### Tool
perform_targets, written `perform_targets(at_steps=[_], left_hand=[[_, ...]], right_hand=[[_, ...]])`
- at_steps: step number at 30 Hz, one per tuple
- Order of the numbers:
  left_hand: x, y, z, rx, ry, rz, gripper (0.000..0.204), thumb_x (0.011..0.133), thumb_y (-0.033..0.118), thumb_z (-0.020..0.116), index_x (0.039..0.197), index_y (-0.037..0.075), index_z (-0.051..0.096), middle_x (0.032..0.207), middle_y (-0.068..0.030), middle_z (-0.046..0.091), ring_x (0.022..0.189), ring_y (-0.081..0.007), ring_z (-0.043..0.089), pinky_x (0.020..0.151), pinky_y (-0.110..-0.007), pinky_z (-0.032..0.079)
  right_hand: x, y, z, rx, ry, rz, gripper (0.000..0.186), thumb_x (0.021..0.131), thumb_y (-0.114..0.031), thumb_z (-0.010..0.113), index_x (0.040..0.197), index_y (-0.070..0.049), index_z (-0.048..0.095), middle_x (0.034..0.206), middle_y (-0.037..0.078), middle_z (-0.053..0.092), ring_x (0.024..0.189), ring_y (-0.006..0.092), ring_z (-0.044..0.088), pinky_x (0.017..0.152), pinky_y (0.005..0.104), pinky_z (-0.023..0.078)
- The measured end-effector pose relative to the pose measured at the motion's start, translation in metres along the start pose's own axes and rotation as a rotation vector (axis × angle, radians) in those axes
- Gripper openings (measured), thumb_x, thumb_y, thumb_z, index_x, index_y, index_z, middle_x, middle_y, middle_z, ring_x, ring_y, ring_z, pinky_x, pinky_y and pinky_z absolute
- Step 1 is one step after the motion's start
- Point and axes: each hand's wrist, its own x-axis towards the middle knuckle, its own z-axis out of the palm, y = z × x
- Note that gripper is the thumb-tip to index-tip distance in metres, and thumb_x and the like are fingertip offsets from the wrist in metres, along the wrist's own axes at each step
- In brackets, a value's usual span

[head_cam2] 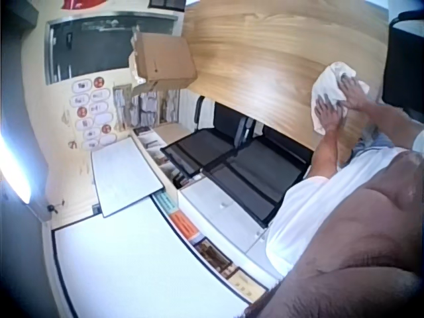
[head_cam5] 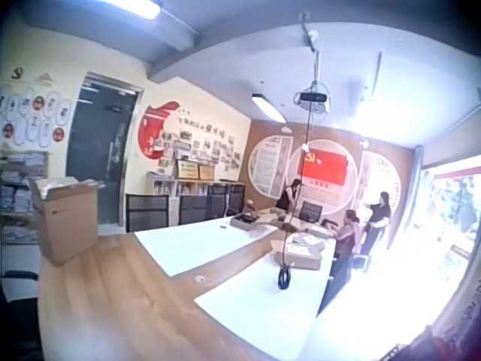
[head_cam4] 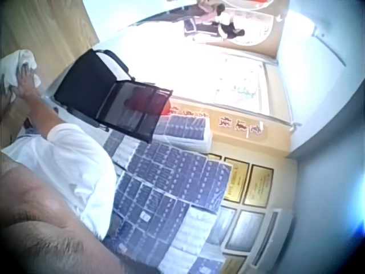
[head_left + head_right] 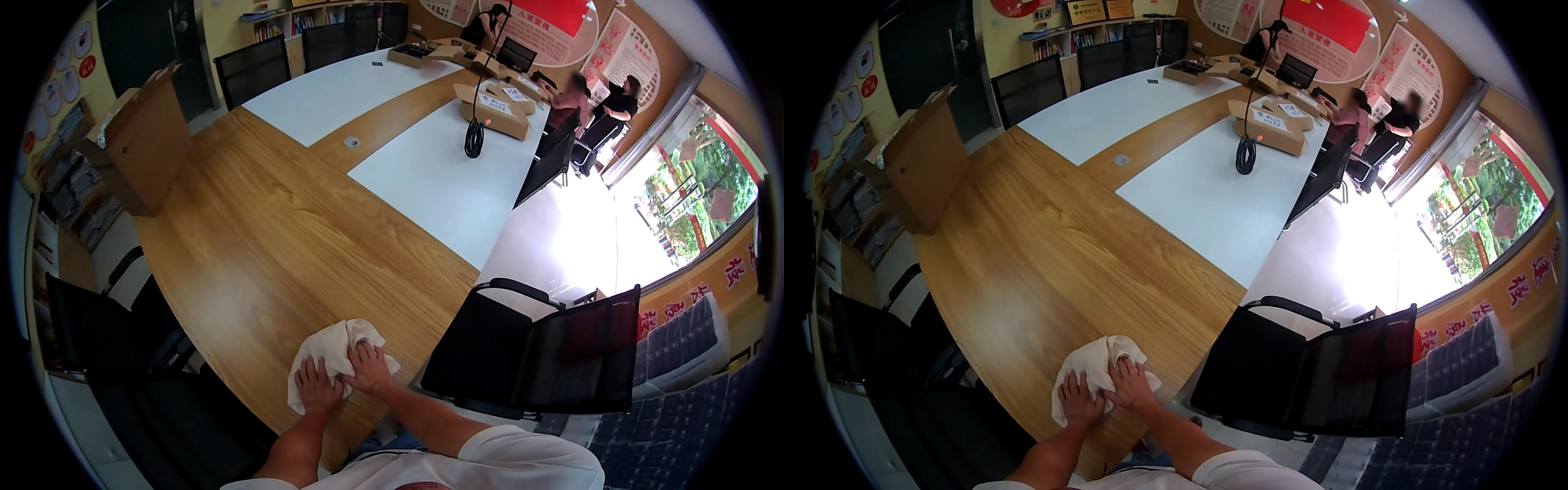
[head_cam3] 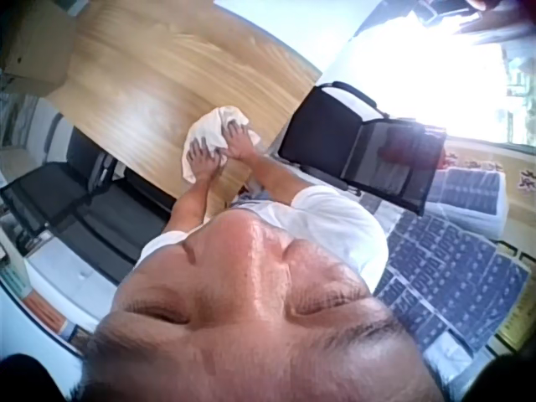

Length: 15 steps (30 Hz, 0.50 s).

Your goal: The person wipes down a wooden conference table and a glass door frame using a white cloth by hand.

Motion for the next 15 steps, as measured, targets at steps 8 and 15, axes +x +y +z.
perform_targets(at_steps=[8,15], left_hand=[[0.06,-0.006,0.012,0.04,0.066,0.021,0.079,0.08,0.045,0.066,0.147,0.009,0.044,0.152,-0.02,0.042,0.141,-0.0403,0.037,0.111,-0.063,0.029],[0.1,-0.008,0.018,0.037,0.089,-0.001,0.077,0.08,0.04,0.066,0.147,0.009,0.043,0.151,-0.0222,0.041,0.141,-0.0412,0.037,0.11,-0.062,0.028]], right_hand=[[0.052,0.012,0.005,0.025,0.015,0.076,0.082,0.077,-0.057,0.069,0.141,-0.008,0.052,0.139,0.02,0.05,0.136,0.0359,0.04,0.109,0.0563,0.03],[0.091,0.019,0.009,0.028,0.048,0.113,0.081,0.078,-0.055,0.069,0.141,-0.007,0.052,0.139,0.019,0.05,0.137,0.0349,0.04,0.109,0.055,0.03]])
